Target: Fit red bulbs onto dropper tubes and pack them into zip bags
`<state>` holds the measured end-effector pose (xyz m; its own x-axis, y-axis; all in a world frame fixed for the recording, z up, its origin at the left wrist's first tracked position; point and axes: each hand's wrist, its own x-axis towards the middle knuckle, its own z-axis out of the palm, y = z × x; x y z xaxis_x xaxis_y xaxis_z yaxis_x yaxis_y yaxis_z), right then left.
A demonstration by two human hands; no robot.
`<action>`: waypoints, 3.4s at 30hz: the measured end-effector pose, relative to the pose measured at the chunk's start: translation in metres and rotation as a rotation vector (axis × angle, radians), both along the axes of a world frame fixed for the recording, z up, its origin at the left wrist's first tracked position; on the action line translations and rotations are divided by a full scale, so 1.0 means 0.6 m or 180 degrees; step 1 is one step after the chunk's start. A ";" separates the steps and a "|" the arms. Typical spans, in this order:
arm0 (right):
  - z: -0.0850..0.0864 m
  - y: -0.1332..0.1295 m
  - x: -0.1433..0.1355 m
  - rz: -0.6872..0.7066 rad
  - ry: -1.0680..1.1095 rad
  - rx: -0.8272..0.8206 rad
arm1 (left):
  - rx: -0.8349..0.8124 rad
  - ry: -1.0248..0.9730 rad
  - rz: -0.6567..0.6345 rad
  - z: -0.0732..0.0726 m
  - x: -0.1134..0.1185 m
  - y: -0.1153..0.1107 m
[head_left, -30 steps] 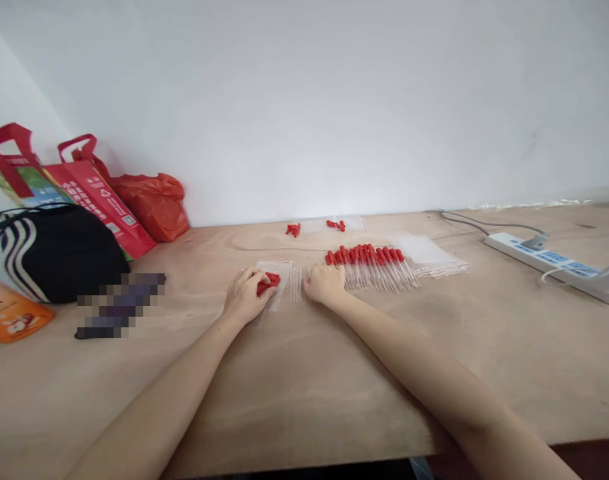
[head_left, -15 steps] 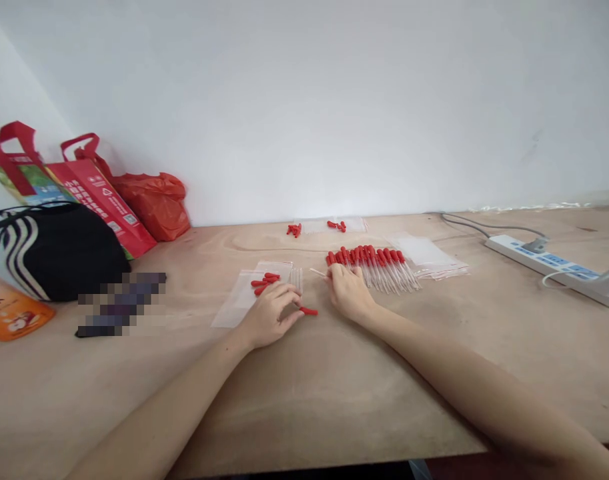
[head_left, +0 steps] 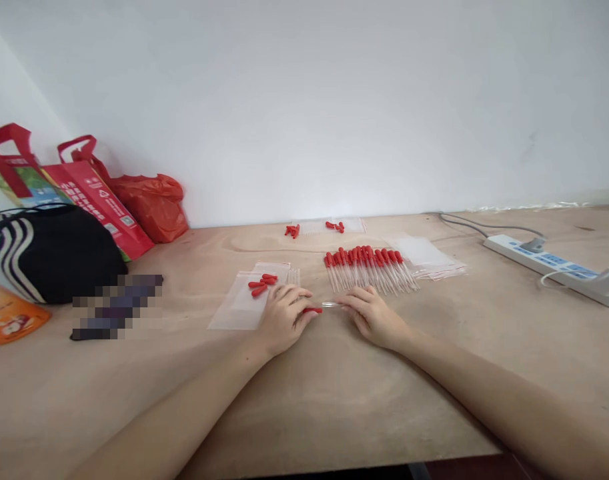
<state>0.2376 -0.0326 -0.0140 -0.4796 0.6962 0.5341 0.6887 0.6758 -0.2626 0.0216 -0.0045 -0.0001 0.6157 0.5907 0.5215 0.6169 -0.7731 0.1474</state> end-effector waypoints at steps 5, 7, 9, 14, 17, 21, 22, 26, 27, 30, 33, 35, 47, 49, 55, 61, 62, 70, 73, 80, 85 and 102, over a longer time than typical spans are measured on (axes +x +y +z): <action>0.002 0.000 0.002 -0.0124 0.0222 0.0004 | -0.0196 -0.0175 0.0249 0.001 0.007 -0.004; 0.001 0.001 0.003 -0.0133 0.0223 -0.0003 | -0.0246 -0.0149 0.0270 0.001 0.006 -0.005; 0.000 0.002 0.002 -0.0118 0.0187 -0.0022 | -0.0268 -0.0110 0.0241 0.001 0.006 -0.005; 0.000 0.002 -0.003 -0.0023 0.0153 -0.0073 | -0.0267 -0.0079 0.0179 0.000 0.007 -0.007; -0.001 0.001 -0.005 -0.0008 0.0161 -0.0095 | -0.0292 -0.0096 0.0138 0.000 0.007 -0.009; -0.002 0.000 -0.008 0.0020 0.0175 -0.0069 | -0.0382 -0.0162 0.0043 -0.001 0.009 -0.011; -0.002 0.000 -0.008 0.0042 0.0185 -0.0049 | -0.0419 -0.0196 0.0018 -0.001 0.009 -0.012; -0.006 0.002 -0.008 0.0216 0.0248 0.0062 | -0.0583 -0.0339 -0.0080 0.000 0.011 -0.016; -0.008 0.003 -0.007 0.0271 0.0260 0.0093 | -0.0598 -0.0365 -0.0102 0.001 0.012 -0.017; -0.012 0.009 -0.003 0.0405 0.0253 0.0185 | -0.0588 -0.0415 -0.0152 0.002 0.012 -0.018; -0.012 0.014 0.000 0.0442 0.0161 0.0282 | -0.0545 -0.0402 -0.0198 0.002 0.012 -0.019; -0.010 0.015 0.001 0.0413 0.0082 0.0351 | -0.0484 -0.0368 -0.0216 0.002 0.011 -0.020; 0.003 0.003 -0.012 0.0248 -0.0316 0.0754 | -0.0155 -0.0141 -0.0292 0.008 0.015 -0.026; 0.003 0.001 -0.017 0.0217 -0.0350 0.0801 | -0.0145 -0.0077 -0.0325 0.009 0.015 -0.027; -0.002 -0.002 -0.027 0.0178 -0.0390 0.0728 | -0.0107 0.0022 -0.0412 0.005 0.015 -0.028; 0.003 0.003 -0.031 0.0111 -0.0529 0.0661 | -0.0049 0.0063 -0.0316 0.007 0.014 -0.020; 0.007 0.003 -0.031 0.0052 -0.0578 0.0659 | -0.0010 0.0059 -0.0275 0.009 0.013 -0.017; 0.022 0.002 -0.030 -0.0140 -0.0918 0.0682 | 0.0200 0.0022 -0.0293 0.014 -0.004 -0.002; 0.023 0.000 -0.030 -0.0132 -0.0912 0.0565 | 0.0238 0.0074 -0.0270 0.016 -0.006 -0.002; 0.026 0.033 0.011 -0.1115 -0.0016 -0.0229 | 0.0212 0.0262 0.1010 0.025 -0.047 0.030; 0.031 0.079 0.014 -0.2060 0.0591 -0.0634 | -0.0141 0.0256 0.1980 0.023 -0.084 0.060; 0.036 0.130 -0.079 -0.2413 -0.0188 -0.0811 | -0.0528 0.0202 0.2048 0.020 -0.099 0.072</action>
